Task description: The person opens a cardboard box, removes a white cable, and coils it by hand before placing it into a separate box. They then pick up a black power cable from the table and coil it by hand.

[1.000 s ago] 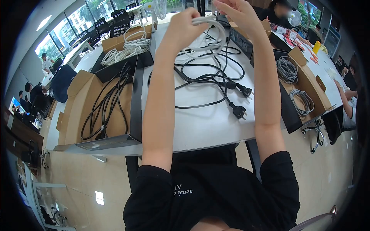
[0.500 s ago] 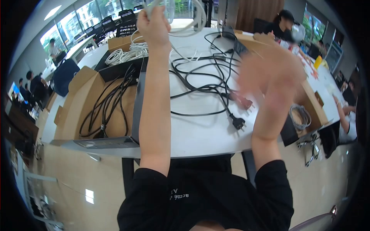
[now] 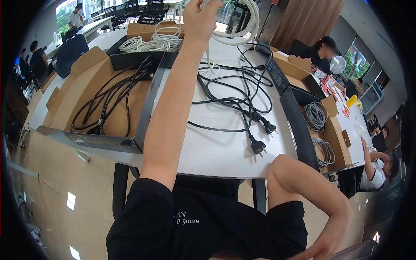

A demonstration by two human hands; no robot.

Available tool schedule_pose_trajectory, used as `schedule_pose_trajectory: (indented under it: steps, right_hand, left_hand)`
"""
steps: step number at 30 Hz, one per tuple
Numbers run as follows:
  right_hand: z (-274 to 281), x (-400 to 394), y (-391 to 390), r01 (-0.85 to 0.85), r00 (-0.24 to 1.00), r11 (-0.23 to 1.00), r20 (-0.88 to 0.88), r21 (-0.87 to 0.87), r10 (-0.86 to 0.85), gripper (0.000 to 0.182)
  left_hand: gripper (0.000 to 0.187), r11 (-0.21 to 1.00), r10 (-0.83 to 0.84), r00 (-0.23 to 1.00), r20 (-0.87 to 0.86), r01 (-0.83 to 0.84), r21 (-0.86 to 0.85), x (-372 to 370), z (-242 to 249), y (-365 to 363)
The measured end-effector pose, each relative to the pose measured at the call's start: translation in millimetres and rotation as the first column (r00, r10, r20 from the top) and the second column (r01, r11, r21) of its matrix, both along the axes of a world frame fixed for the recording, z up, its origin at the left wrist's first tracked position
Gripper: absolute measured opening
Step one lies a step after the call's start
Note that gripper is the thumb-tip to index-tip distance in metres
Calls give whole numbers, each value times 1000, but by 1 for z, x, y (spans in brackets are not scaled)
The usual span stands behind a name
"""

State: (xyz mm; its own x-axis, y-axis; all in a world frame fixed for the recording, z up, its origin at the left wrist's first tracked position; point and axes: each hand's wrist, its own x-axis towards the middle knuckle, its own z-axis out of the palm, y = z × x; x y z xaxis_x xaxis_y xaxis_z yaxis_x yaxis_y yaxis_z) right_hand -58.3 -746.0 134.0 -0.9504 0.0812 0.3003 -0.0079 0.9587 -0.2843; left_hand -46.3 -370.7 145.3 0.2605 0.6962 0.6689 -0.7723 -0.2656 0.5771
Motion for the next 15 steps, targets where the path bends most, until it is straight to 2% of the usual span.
schedule_pose_trajectory:
  steps: [3, 4, 6, 8, 11, 15]
  right_hand:
    - [0, -8, -3, -12, 999, 965, -34, 264, 22, 31]
    - [3, -6, -1, -81, 997, 950, 32, 302, 75, 33]
    - [10, -2, 6, -158, 983, 951, 135, 267, 126, 35]
    - [17, -1, 15, -159, 970, 979, 204, 125, 131, 35]
    - [10, 0, 11, -44, 984, 997, 173, -60, 54, 38]
    - [9, 0, 8, -153, 985, 956, 110, 252, 129, 41]
  left_hand:
    - [11, 1000, 3, 1000, -21, -3, 8, 3, -1, 2]
    - [12, 1000, 4, 1000, -26, -4, 10, 3, -2, 2]
    - [12, 1000, 6, 999, -36, -5, 16, 3, -1, 1]
    - [13, 1000, 4, 999, -47, -3, 23, 1, 1, -2]
    - [13, 1000, -7, 998, -60, 8, 11, -3, 3, -4]
    - [11, 999, -17, 998, -58, 20, 39, -4, 3, -3]
